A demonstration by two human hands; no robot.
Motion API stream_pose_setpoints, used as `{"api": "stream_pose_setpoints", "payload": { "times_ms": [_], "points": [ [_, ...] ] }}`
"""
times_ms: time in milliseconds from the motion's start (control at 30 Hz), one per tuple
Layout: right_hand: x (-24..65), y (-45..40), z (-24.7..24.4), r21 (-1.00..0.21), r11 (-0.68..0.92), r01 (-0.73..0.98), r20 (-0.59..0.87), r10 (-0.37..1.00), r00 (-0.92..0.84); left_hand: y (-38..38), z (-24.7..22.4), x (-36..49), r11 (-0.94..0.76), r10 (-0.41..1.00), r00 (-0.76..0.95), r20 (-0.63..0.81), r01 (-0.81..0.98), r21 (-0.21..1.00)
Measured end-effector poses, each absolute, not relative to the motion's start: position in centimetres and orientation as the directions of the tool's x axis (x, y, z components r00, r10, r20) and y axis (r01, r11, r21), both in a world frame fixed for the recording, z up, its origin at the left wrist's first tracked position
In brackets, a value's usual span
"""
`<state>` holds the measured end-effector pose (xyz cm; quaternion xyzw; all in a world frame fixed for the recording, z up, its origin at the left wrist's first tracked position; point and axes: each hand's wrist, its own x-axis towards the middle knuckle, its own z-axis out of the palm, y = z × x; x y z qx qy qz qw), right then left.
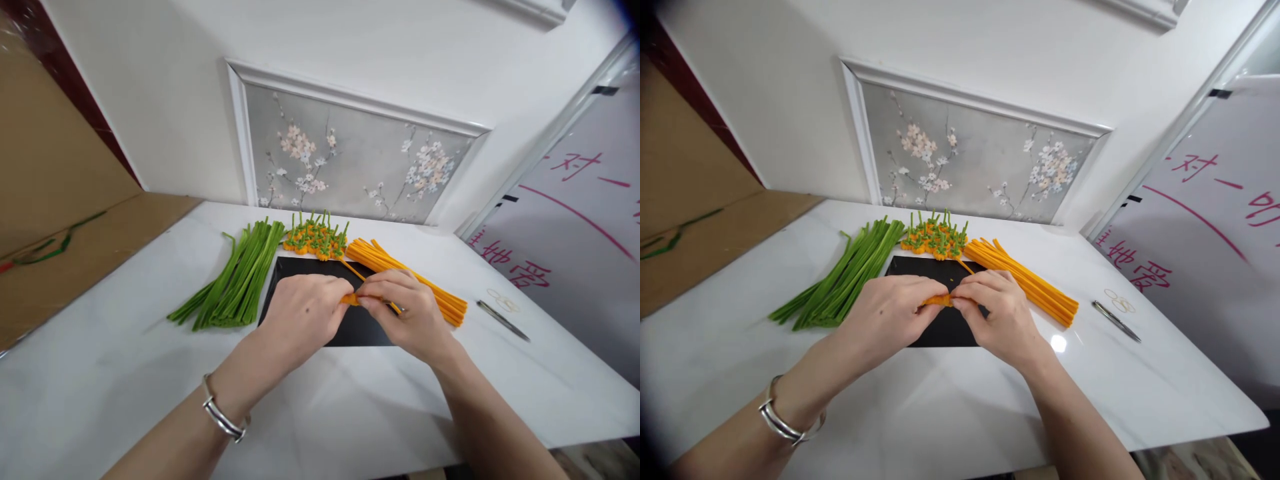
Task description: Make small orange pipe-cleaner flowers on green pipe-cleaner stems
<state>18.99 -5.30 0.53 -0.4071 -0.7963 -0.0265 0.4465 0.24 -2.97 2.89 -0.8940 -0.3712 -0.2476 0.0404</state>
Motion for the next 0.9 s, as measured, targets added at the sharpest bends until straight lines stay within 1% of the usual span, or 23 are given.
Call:
{"api": "stream_pose_setpoints", "payload": {
  "times_ms": [133,300,400,667,900],
  "points": [
    [18.95,-5.35,0.54,-0.358,0.648,0.672,0.701,0.662,-0.265,-3.03,2.65,0.38,-0.719,0.621,0.623,0.476,0.695,0.028],
    [19.07,-5.35,0.53,-0.412,0.638,0.651,0.672,0.695,-0.257,-3.09,2.64,0.32,-0.728,0.608,0.639,0.472,0.685,0.01],
    [19.14,-5.26,0.47,-0.422,0.638,0.645,0.665,0.701,-0.258,-3.11,2.69,0.32,-0.733,0.603,0.644,0.471,0.68,0.008],
    [19.04,-5.13,0.25,-0.359,0.651,0.669,0.688,0.669,-0.282,-3.15,2.47,0.39,-0.748,0.577,0.661,0.479,0.664,-0.016],
    [18.66,-5.43,0.43,-0.219,0.63,0.745,0.677,0.648,-0.349,-3.0,2.11,0.42,-0.749,0.547,0.668,0.505,0.66,-0.061]
  ]
}}
